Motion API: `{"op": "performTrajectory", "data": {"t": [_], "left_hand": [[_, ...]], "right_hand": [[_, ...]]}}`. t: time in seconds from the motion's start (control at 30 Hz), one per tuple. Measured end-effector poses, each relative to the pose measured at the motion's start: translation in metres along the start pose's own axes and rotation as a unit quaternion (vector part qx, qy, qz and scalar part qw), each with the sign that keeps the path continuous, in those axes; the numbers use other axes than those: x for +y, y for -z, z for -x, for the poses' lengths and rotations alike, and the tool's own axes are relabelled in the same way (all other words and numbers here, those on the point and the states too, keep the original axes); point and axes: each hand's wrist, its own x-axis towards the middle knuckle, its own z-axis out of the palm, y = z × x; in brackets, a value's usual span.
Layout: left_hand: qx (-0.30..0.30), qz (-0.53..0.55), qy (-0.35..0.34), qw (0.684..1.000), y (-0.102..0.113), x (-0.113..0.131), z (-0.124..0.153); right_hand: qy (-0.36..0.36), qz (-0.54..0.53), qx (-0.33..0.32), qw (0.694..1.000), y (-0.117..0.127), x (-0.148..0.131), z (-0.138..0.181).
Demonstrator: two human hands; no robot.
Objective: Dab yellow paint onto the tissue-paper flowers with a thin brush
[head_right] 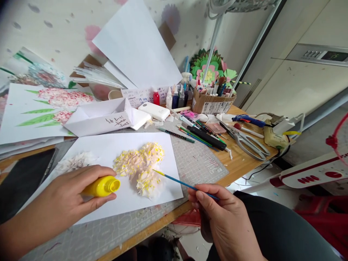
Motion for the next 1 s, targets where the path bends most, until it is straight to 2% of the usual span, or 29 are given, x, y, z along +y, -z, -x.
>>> {"op": "performTrajectory", "data": {"t": [0.07, 0.17, 0.37, 0.6, 0.73, 0.83, 0.93, 1.0], "left_hand": [[-0.006, -0.001, 0.010, 1.000, 0.000, -0.001, 0.002], [-0.018, -0.004, 0.024, 1.000, -0.001, -0.004, 0.005], [-0.015, -0.013, 0.032, 0.999, -0.003, -0.008, 0.006], [-0.016, -0.011, 0.033, 0.999, -0.003, -0.009, 0.006], [-0.022, -0.010, 0.040, 0.999, -0.003, -0.009, 0.006], [-0.031, -0.012, 0.056, 0.998, -0.003, -0.010, 0.007], [-0.031, -0.017, 0.061, 0.998, -0.003, -0.010, 0.007], [-0.024, -0.018, 0.054, 0.998, -0.003, -0.011, 0.007]], "right_hand": [[-0.012, 0.009, 0.016, 1.000, -0.005, -0.001, 0.002], [-0.043, 0.006, 0.003, 0.999, -0.008, -0.003, 0.003], [-0.035, -0.027, 0.030, 0.999, -0.007, -0.003, 0.003], [-0.068, -0.046, 0.035, 0.996, -0.008, -0.004, 0.004], [0.007, -0.043, 0.047, 0.998, -0.007, -0.005, 0.001], [0.068, 0.064, 0.020, 0.995, -0.006, -0.003, -0.002], [0.140, 0.189, -0.019, 0.972, -0.005, -0.001, -0.002], [0.205, 0.235, -0.007, 0.950, -0.006, 0.000, 0.001]]}}
